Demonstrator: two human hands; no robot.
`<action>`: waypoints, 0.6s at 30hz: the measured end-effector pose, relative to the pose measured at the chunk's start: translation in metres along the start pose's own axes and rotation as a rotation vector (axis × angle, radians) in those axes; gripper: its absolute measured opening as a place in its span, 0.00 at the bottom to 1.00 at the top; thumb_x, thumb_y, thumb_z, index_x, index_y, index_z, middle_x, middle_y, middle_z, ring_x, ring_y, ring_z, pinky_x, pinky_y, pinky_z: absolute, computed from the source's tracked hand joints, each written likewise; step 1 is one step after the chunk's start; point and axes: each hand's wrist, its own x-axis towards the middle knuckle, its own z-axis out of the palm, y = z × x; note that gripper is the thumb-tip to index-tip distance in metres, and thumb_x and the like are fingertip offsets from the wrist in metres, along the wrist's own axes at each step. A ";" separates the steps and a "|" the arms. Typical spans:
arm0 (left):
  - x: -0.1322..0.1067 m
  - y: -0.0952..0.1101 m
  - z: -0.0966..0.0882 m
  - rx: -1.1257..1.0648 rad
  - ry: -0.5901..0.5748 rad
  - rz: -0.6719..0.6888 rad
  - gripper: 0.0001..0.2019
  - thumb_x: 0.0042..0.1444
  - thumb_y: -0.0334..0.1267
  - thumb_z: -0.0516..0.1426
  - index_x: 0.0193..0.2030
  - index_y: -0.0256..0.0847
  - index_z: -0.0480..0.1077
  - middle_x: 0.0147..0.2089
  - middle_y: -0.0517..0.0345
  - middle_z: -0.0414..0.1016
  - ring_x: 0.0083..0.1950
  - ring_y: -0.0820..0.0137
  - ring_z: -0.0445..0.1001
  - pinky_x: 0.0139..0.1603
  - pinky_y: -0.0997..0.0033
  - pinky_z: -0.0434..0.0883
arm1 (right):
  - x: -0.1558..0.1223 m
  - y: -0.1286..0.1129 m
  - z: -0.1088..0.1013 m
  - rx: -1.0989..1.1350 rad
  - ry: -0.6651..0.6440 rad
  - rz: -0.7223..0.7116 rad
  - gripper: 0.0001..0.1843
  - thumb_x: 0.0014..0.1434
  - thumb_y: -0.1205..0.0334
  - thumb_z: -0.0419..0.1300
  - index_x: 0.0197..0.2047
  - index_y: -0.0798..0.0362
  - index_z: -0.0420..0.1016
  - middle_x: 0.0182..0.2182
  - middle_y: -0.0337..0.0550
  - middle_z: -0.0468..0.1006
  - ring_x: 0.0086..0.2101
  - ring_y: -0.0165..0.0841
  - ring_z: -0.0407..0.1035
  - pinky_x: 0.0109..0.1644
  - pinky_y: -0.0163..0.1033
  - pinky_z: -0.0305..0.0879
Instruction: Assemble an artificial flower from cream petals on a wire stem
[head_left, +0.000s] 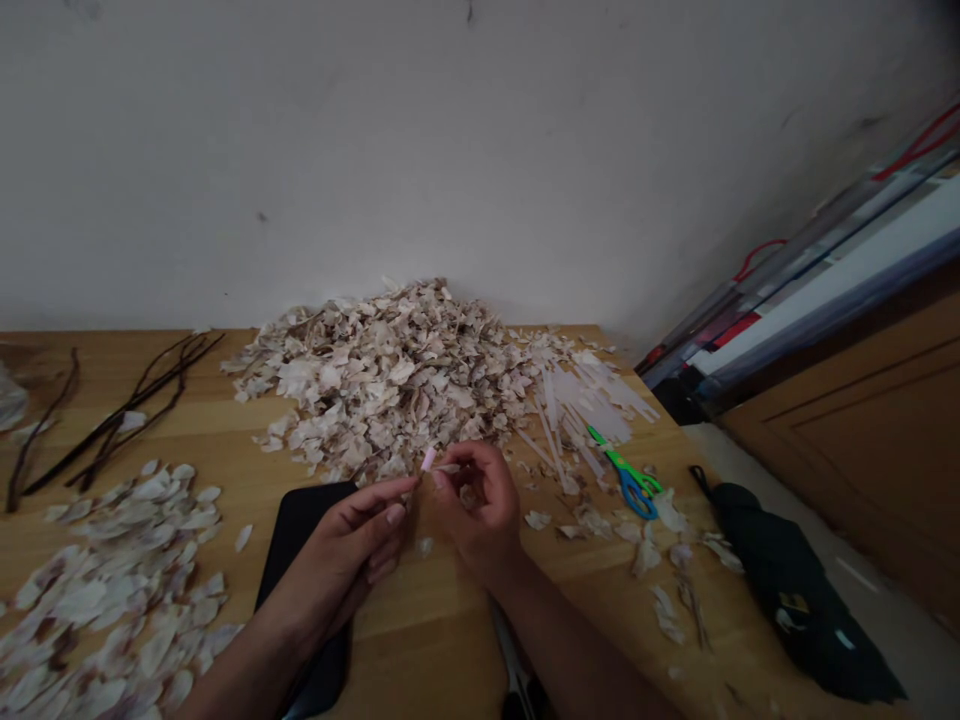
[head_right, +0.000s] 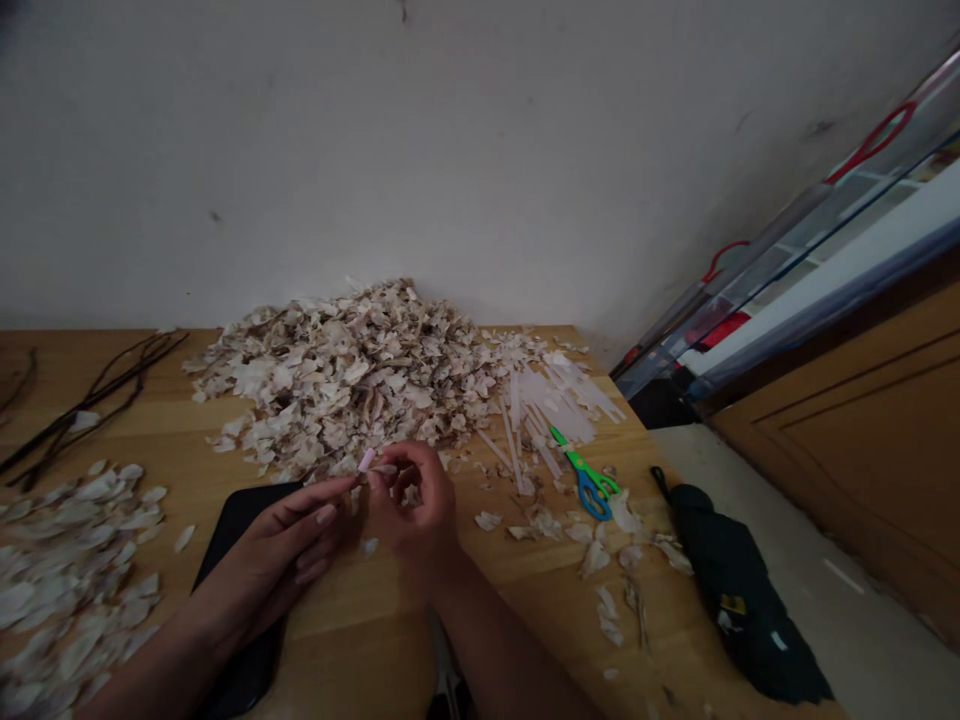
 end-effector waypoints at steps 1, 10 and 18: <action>0.000 0.000 0.000 0.000 0.001 -0.001 0.20 0.43 0.42 0.78 0.44 0.40 0.87 0.23 0.67 0.66 0.21 0.82 0.54 0.19 0.81 0.52 | 0.000 0.000 0.000 -0.001 -0.003 0.000 0.13 0.61 0.67 0.64 0.48 0.43 0.74 0.36 0.35 0.76 0.30 0.26 0.69 0.32 0.29 0.68; -0.001 0.000 0.001 0.004 0.003 0.002 0.20 0.43 0.42 0.78 0.44 0.40 0.87 0.23 0.67 0.65 0.21 0.82 0.54 0.19 0.82 0.52 | 0.000 -0.001 -0.001 0.001 -0.009 0.011 0.12 0.62 0.67 0.63 0.47 0.43 0.73 0.36 0.36 0.76 0.31 0.27 0.70 0.32 0.30 0.69; 0.000 0.003 0.004 0.001 0.032 -0.006 0.20 0.42 0.42 0.78 0.43 0.40 0.87 0.23 0.66 0.66 0.21 0.82 0.55 0.19 0.82 0.53 | 0.000 0.000 -0.002 0.024 -0.024 0.024 0.12 0.63 0.66 0.63 0.49 0.43 0.73 0.38 0.37 0.76 0.32 0.28 0.71 0.33 0.31 0.69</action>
